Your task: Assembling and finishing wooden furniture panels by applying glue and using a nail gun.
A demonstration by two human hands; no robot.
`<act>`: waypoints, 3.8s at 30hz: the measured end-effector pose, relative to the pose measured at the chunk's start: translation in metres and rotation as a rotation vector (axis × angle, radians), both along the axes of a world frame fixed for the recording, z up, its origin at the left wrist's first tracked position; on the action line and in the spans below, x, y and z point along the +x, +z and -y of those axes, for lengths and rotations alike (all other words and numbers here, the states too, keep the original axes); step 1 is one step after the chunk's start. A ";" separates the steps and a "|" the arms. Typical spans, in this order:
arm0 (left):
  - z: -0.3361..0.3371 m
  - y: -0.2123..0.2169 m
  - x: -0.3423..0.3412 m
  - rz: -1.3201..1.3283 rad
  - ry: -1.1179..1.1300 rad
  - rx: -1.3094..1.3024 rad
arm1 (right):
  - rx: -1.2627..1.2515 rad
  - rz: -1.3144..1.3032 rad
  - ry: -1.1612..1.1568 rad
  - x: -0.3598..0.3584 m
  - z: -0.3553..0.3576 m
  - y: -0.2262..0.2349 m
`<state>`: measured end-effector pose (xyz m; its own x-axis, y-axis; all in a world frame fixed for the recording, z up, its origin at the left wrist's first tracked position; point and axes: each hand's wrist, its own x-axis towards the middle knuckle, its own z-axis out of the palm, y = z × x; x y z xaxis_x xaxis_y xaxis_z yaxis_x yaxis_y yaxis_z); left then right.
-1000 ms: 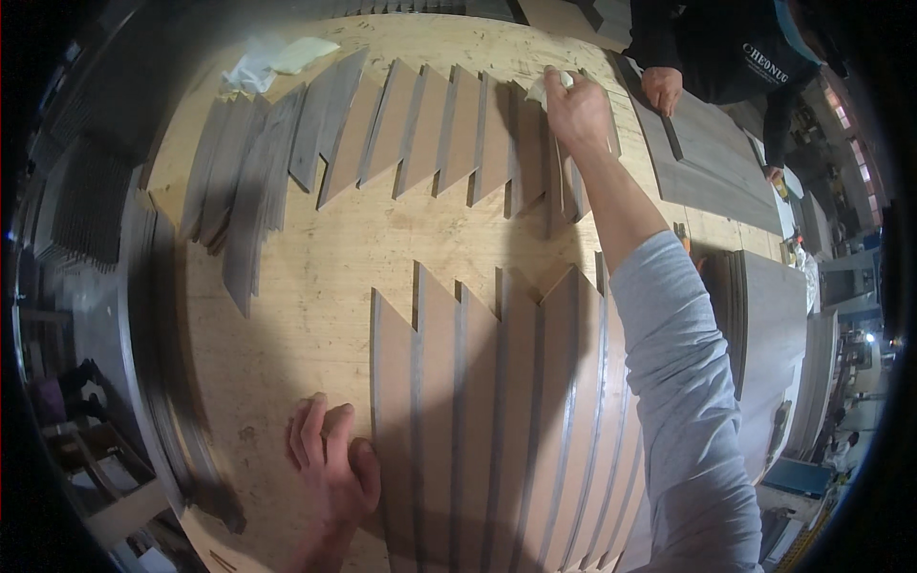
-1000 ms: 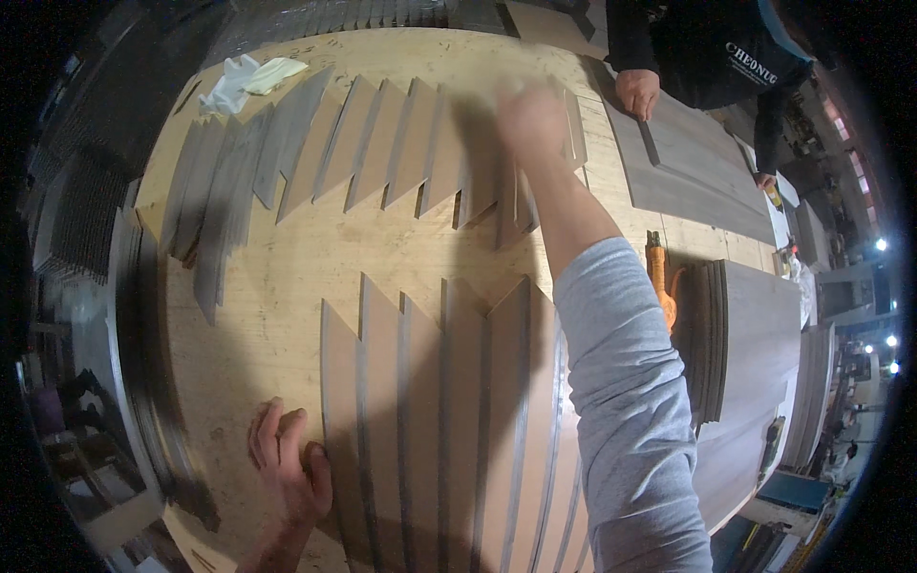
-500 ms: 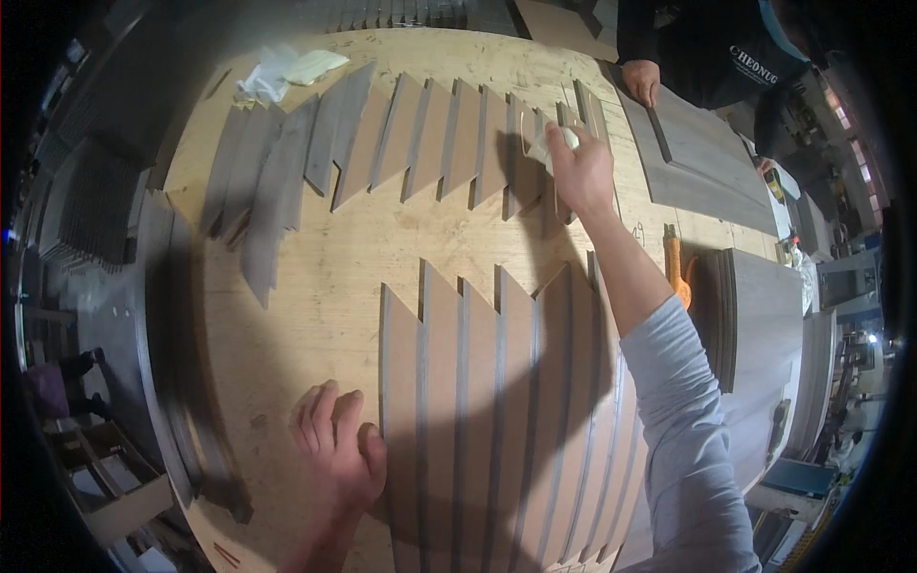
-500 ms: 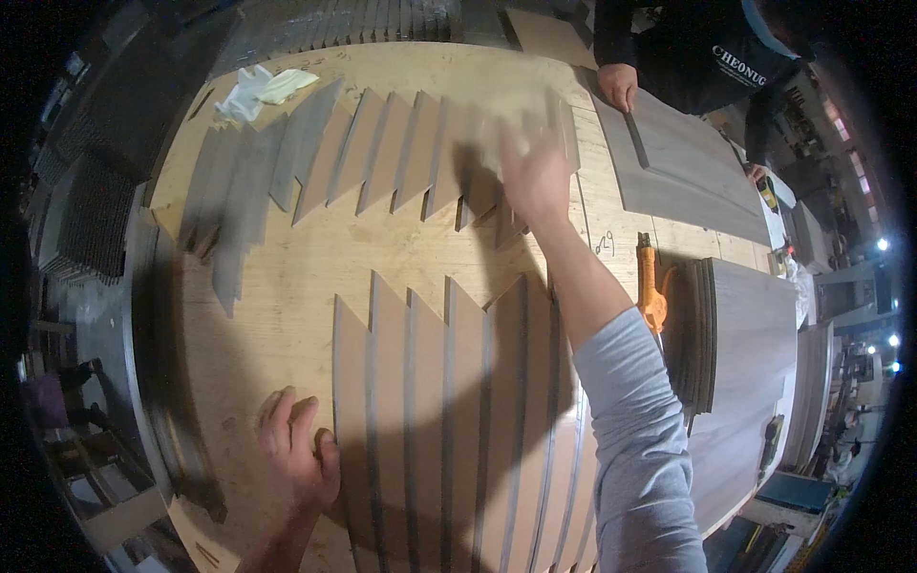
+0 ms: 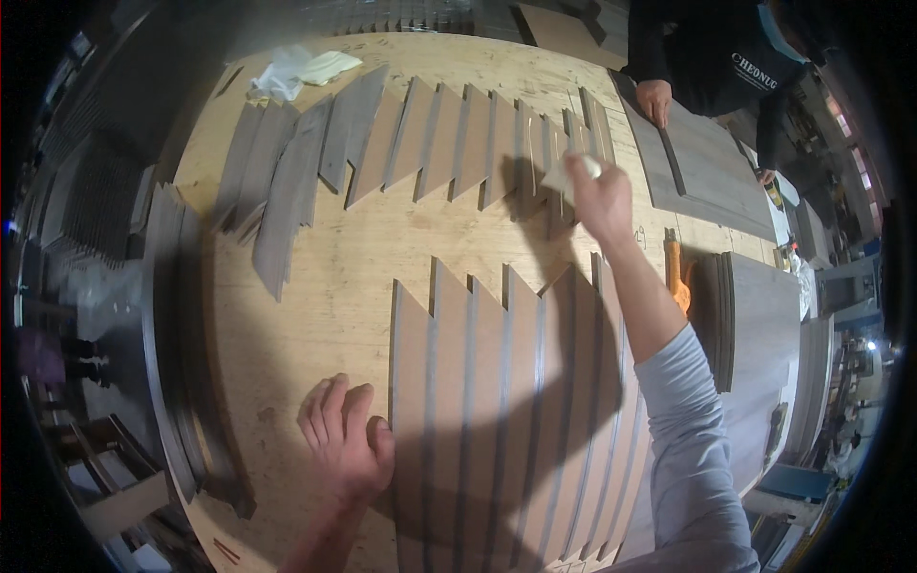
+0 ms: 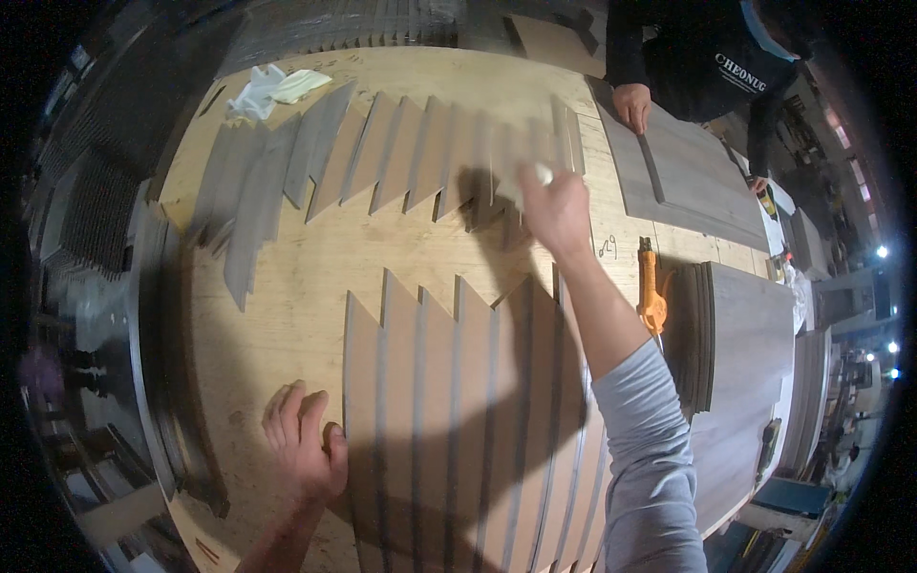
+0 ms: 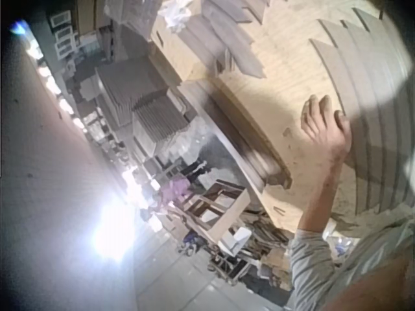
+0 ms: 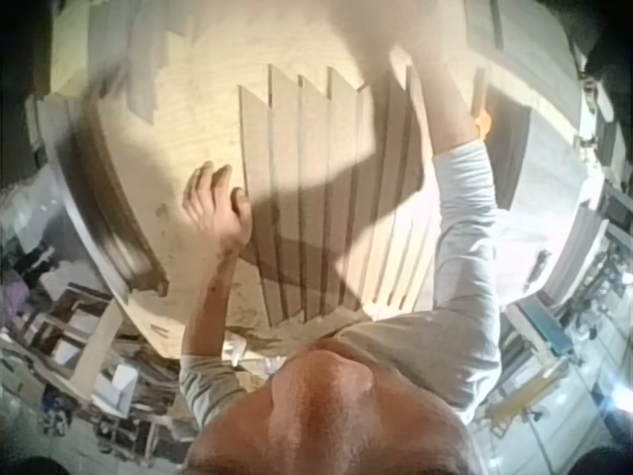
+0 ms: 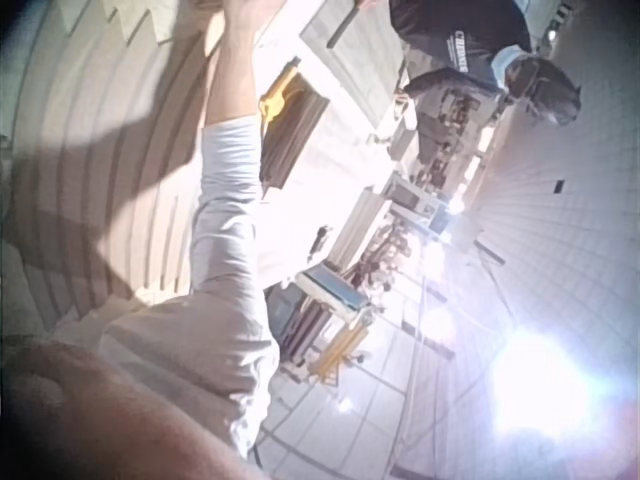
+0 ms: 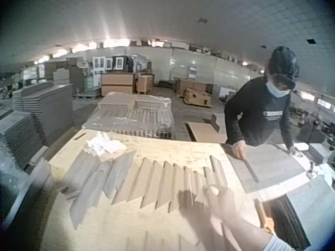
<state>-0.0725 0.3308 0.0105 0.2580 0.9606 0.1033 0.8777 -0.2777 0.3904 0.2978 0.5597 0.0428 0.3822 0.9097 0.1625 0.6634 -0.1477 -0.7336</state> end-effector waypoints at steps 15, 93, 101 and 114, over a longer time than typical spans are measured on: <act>0.000 0.002 -0.003 0.000 0.011 -0.041 | 0.038 0.198 -0.131 -0.008 -0.143 -0.031; -0.276 -0.022 0.127 0.218 -0.185 0.138 | 0.156 -2.063 0.133 -0.110 0.274 -0.060; -0.188 0.003 0.038 0.376 0.028 -0.014 | 0.149 -2.076 0.094 -0.111 0.273 -0.052; -0.172 -0.015 0.047 0.144 0.025 0.161 | 0.039 -1.800 -0.007 -0.083 0.213 -0.018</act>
